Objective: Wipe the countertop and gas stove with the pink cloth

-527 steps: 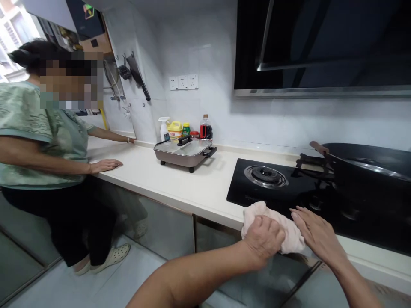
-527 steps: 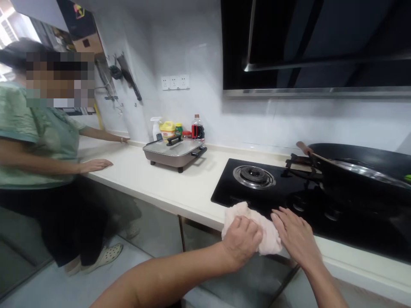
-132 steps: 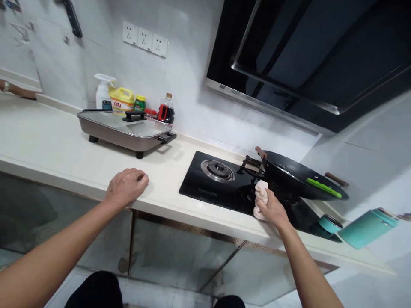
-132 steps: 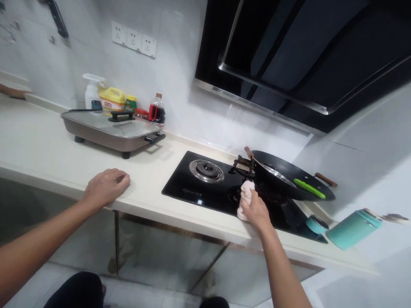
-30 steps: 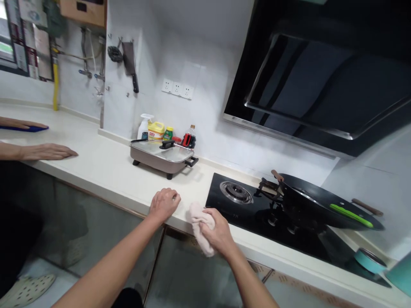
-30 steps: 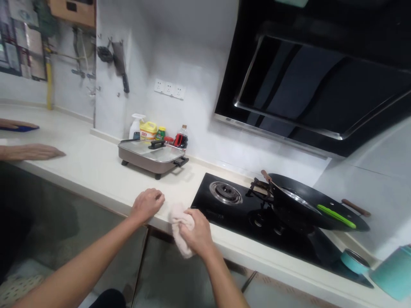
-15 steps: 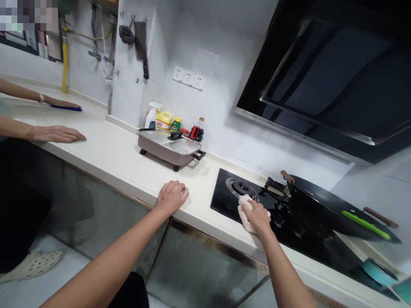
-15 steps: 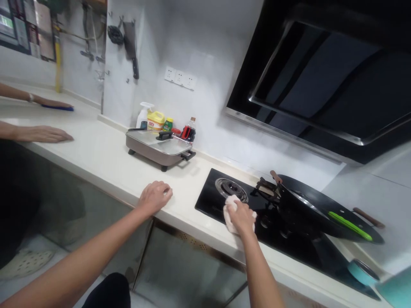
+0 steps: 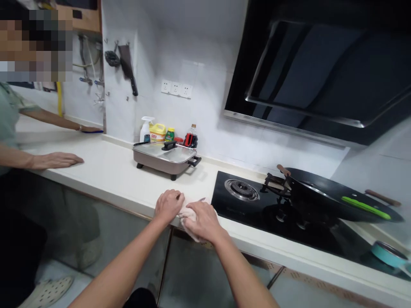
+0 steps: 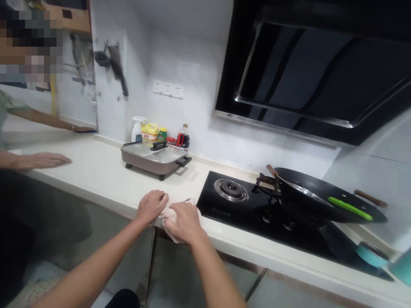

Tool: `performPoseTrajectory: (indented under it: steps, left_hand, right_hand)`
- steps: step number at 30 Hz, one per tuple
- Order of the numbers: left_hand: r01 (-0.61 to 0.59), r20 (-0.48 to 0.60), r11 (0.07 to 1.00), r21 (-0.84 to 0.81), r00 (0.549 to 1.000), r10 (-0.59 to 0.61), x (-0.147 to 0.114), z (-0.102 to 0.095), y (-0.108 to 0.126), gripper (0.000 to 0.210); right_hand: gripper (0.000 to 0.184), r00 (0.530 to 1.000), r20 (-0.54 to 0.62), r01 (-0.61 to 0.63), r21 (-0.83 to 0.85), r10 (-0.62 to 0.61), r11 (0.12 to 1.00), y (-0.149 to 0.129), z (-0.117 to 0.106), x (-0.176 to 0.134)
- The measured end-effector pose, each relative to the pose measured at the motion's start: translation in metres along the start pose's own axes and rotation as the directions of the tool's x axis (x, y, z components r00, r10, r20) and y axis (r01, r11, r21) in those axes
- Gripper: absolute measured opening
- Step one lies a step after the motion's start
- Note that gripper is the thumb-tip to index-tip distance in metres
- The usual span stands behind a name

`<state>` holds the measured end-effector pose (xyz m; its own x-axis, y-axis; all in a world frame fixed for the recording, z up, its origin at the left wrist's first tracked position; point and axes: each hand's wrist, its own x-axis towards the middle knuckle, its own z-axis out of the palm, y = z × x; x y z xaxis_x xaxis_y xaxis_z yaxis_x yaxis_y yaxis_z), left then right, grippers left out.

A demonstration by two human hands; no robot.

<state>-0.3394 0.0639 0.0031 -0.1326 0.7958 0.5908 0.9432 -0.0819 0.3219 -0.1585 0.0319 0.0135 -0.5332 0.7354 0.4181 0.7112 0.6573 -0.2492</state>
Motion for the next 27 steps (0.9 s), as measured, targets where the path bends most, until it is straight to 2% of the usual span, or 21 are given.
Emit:
performPoseTrajectory:
  steps: [4,9,11,15,20,24,27]
  left_hand:
    - [0.01,-0.004,1.0,-0.018,1.0,-0.01,0.003,-0.002,-0.005,0.035]
    - [0.04,0.053,0.999,0.006,0.998,-0.04,0.007,-0.004,-0.005,0.038]
    - [0.05,0.069,0.998,0.024,0.996,-0.052,0.008,-0.005,-0.004,0.038]
    - [0.075,0.087,0.996,0.047,0.993,-0.079,0.01,-0.007,-0.001,0.037]
    - [0.081,0.11,0.996,0.045,0.99,-0.086,0.011,-0.009,-0.002,0.039]
    - [0.068,0.123,0.995,0.067,0.989,-0.076,0.012,-0.009,-0.003,0.041]
    - [0.064,0.121,0.995,0.078,0.99,-0.073,0.013,-0.008,-0.002,0.04]
  right_hand:
    - [0.054,0.998,-0.058,-0.005,-0.058,0.001,0.998,-0.003,0.001,-0.019]
    - [0.086,0.994,-0.111,-0.013,-0.175,-0.007,0.984,0.002,0.005,-0.056]
    - [0.092,0.989,-0.145,-0.034,-0.229,0.0,0.973,0.011,0.004,-0.072]
    - [0.086,0.969,-0.244,-0.099,-0.289,0.027,0.952,0.043,-0.004,-0.103]
    - [0.074,0.903,-0.429,-0.139,-0.358,-0.03,0.923,0.093,-0.022,-0.156]
    - [0.073,0.89,-0.456,-0.207,-0.413,-0.005,0.887,0.133,-0.043,-0.207]
    - [0.067,0.884,-0.462,-0.276,-0.393,0.071,0.877,0.156,-0.063,-0.238]
